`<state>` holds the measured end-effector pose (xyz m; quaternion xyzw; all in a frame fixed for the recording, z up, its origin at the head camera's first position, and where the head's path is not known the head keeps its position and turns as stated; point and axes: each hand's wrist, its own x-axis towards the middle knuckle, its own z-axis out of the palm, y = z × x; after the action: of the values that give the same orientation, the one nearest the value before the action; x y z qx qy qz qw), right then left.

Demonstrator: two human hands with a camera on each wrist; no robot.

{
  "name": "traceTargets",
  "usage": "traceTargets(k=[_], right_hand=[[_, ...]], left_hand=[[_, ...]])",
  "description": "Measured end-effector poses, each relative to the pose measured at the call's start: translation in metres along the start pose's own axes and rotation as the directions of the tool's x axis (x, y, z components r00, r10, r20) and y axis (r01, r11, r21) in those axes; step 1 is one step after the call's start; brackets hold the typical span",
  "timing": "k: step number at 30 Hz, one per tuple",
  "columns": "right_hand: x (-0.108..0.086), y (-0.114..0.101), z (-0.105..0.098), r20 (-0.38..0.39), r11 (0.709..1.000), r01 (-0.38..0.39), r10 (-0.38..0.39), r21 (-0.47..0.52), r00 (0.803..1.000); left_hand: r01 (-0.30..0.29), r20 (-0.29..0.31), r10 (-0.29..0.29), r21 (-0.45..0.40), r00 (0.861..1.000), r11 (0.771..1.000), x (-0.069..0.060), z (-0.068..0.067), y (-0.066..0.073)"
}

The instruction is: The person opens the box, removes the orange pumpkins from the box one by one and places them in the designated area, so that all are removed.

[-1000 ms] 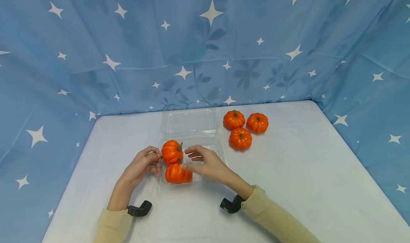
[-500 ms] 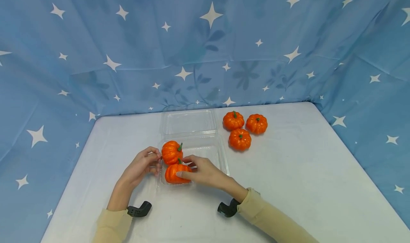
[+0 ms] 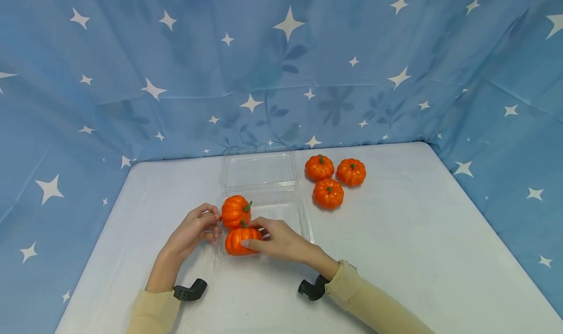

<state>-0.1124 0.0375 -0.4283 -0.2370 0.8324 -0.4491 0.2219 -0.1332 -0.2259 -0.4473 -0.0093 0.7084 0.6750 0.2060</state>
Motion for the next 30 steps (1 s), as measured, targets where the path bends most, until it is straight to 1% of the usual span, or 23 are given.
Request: traceTargets(k=[4,10,17,24,30], right_hand=[[-0.001,-0.001,-0.006,-0.001,1.0,0.016,-0.016,0.007,1.0],[-0.005,-0.006,-0.016,-0.013,0.999,0.042,-0.041,0.028,0.999],[-0.011,-0.012,-0.028,-0.017,0.997,0.06,-0.059,0.051,0.998],[-0.018,-0.015,-0.042,-0.043,0.991,0.117,-0.114,0.061,0.993],[-0.023,-0.015,-0.052,-0.049,0.986,0.159,-0.157,0.044,0.986]], left_hand=[[-0.001,-0.004,0.001,-0.002,1.0,1.0,0.001,-0.001,0.001],[-0.019,0.012,0.019,0.004,1.0,1.0,0.0,-0.002,0.001],[-0.019,0.015,0.019,0.007,1.0,1.0,-0.001,-0.001,0.001],[-0.014,0.011,0.014,0.007,1.0,1.0,-0.001,-0.002,0.0],[-0.012,0.011,0.012,0.01,1.0,1.0,0.0,-0.002,-0.003]])
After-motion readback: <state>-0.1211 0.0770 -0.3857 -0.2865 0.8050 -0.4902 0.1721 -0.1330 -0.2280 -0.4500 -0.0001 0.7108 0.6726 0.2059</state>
